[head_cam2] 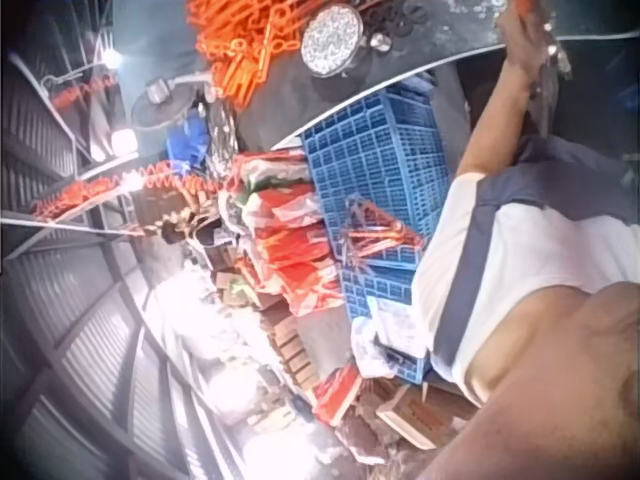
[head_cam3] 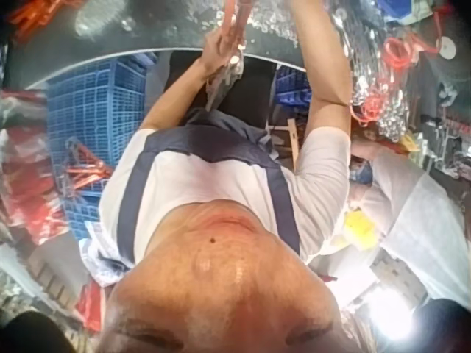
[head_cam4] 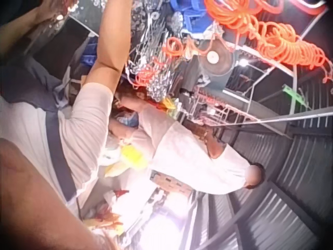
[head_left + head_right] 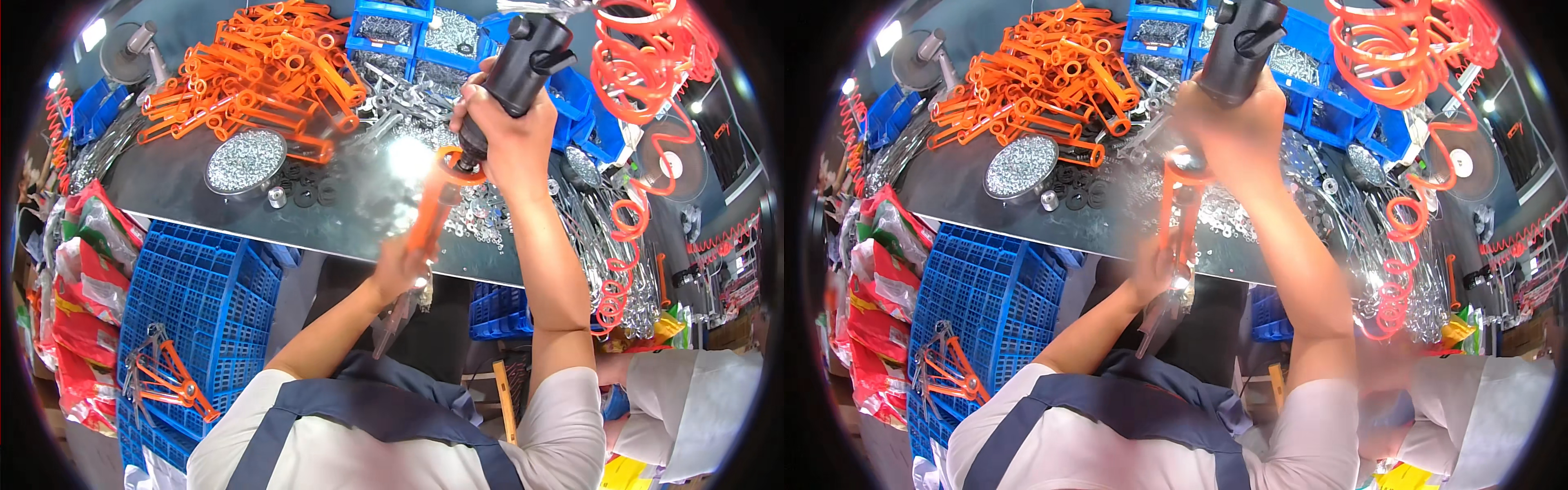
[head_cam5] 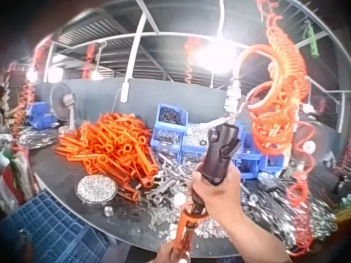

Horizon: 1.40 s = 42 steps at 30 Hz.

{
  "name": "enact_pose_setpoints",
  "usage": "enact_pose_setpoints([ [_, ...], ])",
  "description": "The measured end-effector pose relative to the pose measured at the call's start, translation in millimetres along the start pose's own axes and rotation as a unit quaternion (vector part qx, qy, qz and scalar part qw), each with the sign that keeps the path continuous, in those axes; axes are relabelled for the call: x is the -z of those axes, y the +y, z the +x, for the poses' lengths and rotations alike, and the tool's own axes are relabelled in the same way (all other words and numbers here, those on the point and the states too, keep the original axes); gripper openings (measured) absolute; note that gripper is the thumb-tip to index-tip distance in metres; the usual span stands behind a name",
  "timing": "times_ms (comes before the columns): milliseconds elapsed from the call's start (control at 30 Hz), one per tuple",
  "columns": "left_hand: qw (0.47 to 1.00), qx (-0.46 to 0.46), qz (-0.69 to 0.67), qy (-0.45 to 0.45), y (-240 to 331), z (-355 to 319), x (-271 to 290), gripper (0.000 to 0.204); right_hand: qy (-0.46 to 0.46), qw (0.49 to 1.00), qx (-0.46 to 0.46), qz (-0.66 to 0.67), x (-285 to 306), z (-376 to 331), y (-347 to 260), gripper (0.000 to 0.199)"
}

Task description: The recorder is assembling multiple orange caulking guns by attaching metal rods, springs, and nozzles using hand tools.

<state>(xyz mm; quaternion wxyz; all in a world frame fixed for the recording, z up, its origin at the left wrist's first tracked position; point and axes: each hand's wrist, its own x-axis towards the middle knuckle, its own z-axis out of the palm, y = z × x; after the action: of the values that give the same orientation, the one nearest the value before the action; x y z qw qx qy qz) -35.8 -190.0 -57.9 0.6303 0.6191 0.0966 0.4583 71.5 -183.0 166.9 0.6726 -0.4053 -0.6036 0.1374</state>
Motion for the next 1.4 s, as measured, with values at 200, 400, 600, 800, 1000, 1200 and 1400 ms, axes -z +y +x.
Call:
enact_pose_setpoints([
  [200, 0.999, 0.05, 0.002, 0.018, -2, 0, 1, 0.056, -0.049, 0.996, 0.016, -0.075, -12, 5, -1, 0.017],
  [400, 0.999, 0.029, -0.013, 0.019, -5, 1, -1, 0.048, 0.136, 0.983, 0.052, 0.112, 26, 21, -2, 0.019],
  [600, 0.998, 0.007, 0.065, 0.012, 2, 7, -1, 0.05, 0.151, 0.922, -0.206, -0.291, 141, -28, 136, 0.018],
  [800, 0.994, -0.027, 0.098, 0.05, -13, 0, 5, 0.048, 0.119, 0.782, -0.31, -0.527, 178, -117, 206, 0.057],
  [1000, 0.991, 0.022, -0.014, 0.135, -5, -16, 24, 0.052, 0.1, 0.931, -0.11, -0.334, 104, -203, 127, 0.063],
  [1200, 0.871, 0.067, -0.377, 0.307, 55, -18, 27, 0.072, -0.133, 0.968, -0.06, -0.206, 10, -281, 54, 0.067],
  [1400, 0.879, -0.044, -0.415, 0.228, 64, -38, 45, 0.064, -0.19, 0.965, 0.124, -0.128, 0, -230, 48, 0.084],
])
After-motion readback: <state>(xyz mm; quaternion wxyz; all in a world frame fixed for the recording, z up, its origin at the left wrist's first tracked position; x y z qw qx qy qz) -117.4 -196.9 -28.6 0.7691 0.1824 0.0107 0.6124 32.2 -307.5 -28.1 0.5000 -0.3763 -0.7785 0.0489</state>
